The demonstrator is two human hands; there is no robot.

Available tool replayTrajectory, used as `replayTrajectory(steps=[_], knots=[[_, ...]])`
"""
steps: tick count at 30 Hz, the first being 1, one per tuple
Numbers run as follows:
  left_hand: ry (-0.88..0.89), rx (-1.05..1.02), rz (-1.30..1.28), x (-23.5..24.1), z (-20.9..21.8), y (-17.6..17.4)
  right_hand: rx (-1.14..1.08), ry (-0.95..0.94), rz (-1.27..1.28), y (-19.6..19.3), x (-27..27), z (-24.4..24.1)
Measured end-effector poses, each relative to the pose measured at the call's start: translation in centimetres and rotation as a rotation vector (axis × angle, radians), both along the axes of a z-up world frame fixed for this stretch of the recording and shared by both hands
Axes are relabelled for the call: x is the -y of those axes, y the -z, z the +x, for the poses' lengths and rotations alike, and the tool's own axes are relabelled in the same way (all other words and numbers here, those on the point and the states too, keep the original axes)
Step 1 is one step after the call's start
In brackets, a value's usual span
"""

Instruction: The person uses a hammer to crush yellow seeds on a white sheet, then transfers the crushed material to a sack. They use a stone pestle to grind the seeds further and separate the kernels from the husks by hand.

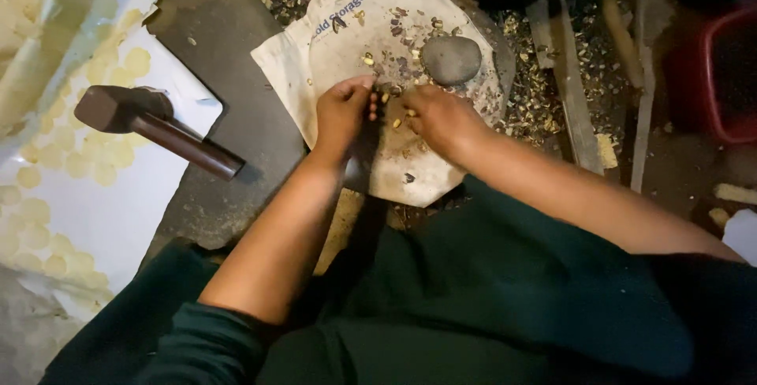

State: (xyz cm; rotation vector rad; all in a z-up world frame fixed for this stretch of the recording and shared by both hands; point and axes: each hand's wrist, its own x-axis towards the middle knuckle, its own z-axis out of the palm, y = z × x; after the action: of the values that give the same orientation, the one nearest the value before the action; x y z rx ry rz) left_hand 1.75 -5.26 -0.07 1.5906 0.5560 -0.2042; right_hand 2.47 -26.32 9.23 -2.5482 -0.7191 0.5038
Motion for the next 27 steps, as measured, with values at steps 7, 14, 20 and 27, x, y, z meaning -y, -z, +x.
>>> replayTrajectory(steps=[7,14,20,27], knots=[[0.257,0.551,0.597,1.3,2.5,-1.3,0.107,0.035,-0.234,-1.8,2.2,4.8],[0.273,0.361,0.485,0.1,1.6,-3.1,-0.309,0.421,0.282,-4.0,2.7,7.5],[-0.046,0.422,0.172,-2.3,2.3,-1.2,-0.467,0.437,0.135,-5.6,-1.1,6.5],[-0.193,0.072,-0.400,-4.6,2.8,-2.6,-0.091,-0.039,-0.032,-2.0,-5.2,5.9]])
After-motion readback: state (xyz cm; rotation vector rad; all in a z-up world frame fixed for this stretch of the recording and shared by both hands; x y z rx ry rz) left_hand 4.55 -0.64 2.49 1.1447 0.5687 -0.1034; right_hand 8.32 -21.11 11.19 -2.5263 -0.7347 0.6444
